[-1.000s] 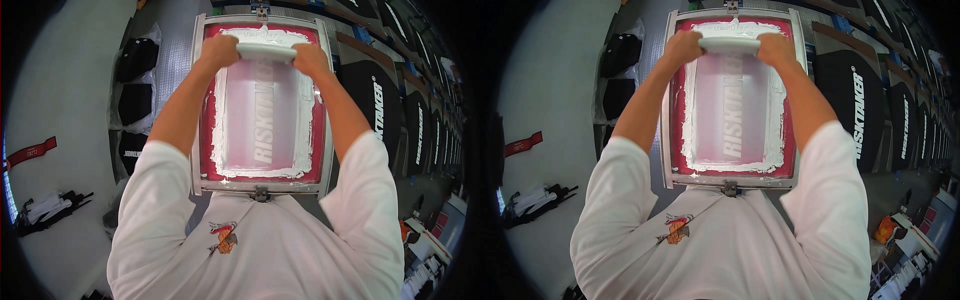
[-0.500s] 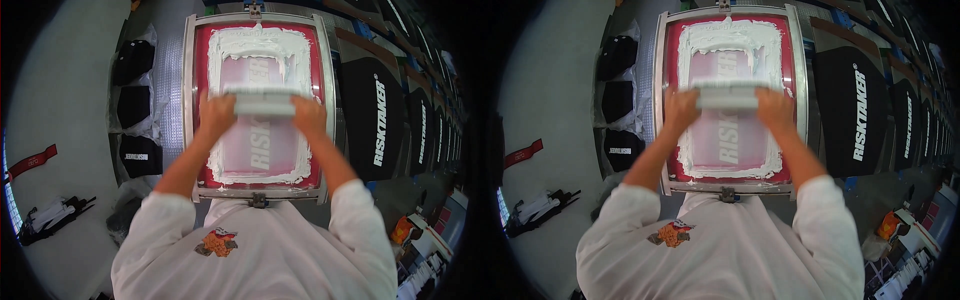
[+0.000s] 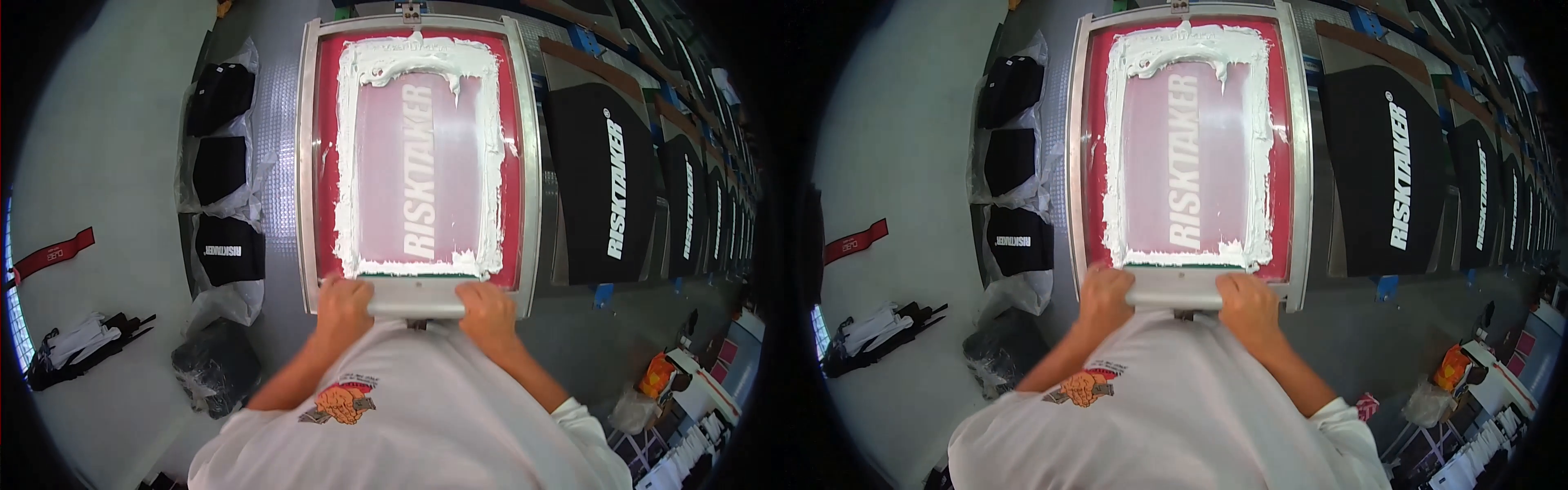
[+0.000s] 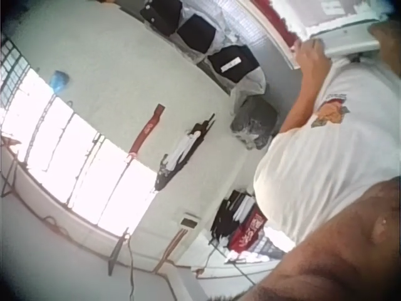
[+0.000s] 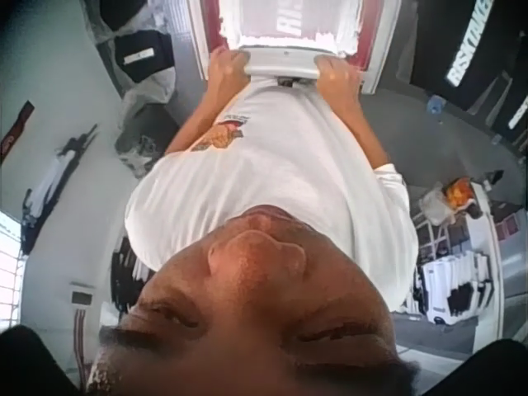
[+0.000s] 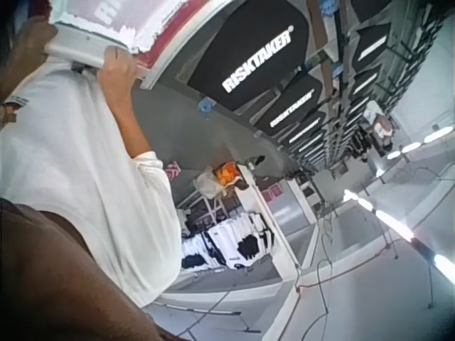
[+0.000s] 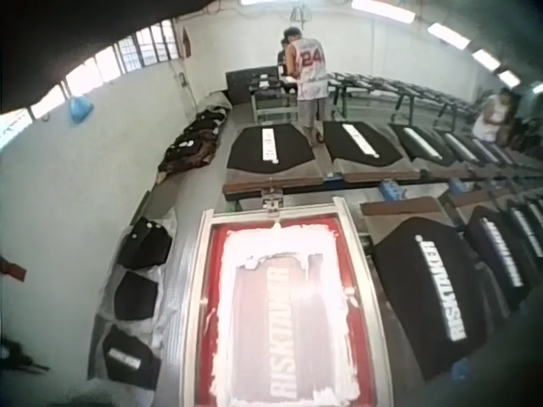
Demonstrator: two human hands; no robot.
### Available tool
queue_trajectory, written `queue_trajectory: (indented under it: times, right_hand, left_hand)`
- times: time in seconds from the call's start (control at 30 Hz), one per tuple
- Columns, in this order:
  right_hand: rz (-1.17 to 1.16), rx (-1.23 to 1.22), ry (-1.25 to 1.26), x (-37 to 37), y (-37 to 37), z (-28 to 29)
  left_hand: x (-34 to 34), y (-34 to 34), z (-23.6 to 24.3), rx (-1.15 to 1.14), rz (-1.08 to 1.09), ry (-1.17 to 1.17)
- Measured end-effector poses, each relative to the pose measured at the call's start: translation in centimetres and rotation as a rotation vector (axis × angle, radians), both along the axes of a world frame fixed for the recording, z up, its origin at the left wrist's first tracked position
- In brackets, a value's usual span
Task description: Apply white ink to t-shirts using a screen-printing frame and a squeegee.
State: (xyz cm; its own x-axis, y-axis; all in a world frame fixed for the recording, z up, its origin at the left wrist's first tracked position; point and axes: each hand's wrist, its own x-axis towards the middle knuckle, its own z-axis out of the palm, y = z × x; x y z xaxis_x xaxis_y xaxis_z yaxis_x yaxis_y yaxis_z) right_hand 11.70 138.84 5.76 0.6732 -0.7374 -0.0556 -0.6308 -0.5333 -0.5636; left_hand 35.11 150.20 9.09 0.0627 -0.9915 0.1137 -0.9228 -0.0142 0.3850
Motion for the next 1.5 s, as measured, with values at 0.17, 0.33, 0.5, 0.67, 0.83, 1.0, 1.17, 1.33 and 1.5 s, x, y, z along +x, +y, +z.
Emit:
queue_trajectory:
  times: [0.17,0.33,0.5,0.67,0.83,1.0,1.17,1.33,1.5]
  right_hand:
    - [-0.063,-0.307,-0.168,4.1,-7.0,-2.4]
    - [-0.092,-0.429,-0.084,12.0,-23.8,-1.9]
    - [0.026,-0.326,0.248,15.8,-34.4,3.2]
    - [-0.286,-0.648,-0.221,13.6,-29.6,3.2]
    - [-0.241,0.705,-0.287,4.6,-11.9,4.1]
    - [-0.361,1.292,-0.023,-1.9,5.6,-1.4]
    - [-0.306,1.307,-0.314,1.2,10.2,-5.8]
    - [-0.362,1.032,-0.299,1.7,10.9,-6.7]
    - [-0.346,1.000,-0.360,1.8,9.9,-6.2]
  left_hand:
    - [4.3,-7.4,-2.7,-0.241,-0.026,-0.182]
    - [12.7,-24.6,-2.9,-0.311,-0.050,-0.361]
    - [13.0,-35.6,4.7,0.229,0.162,-0.411]
    - [8.9,-38.1,2.8,0.204,-0.074,-0.349]
    - [14.8,-38.9,6.8,0.304,-0.043,-0.215]
    - [13.6,-40.6,8.0,0.131,-0.071,-0.196]
    - [12.3,-38.4,4.2,0.169,-0.015,-0.430]
    - [9.9,-33.0,3.8,0.212,-0.021,-0.511]
    - [2.1,-20.3,2.6,0.191,-0.080,-0.468]
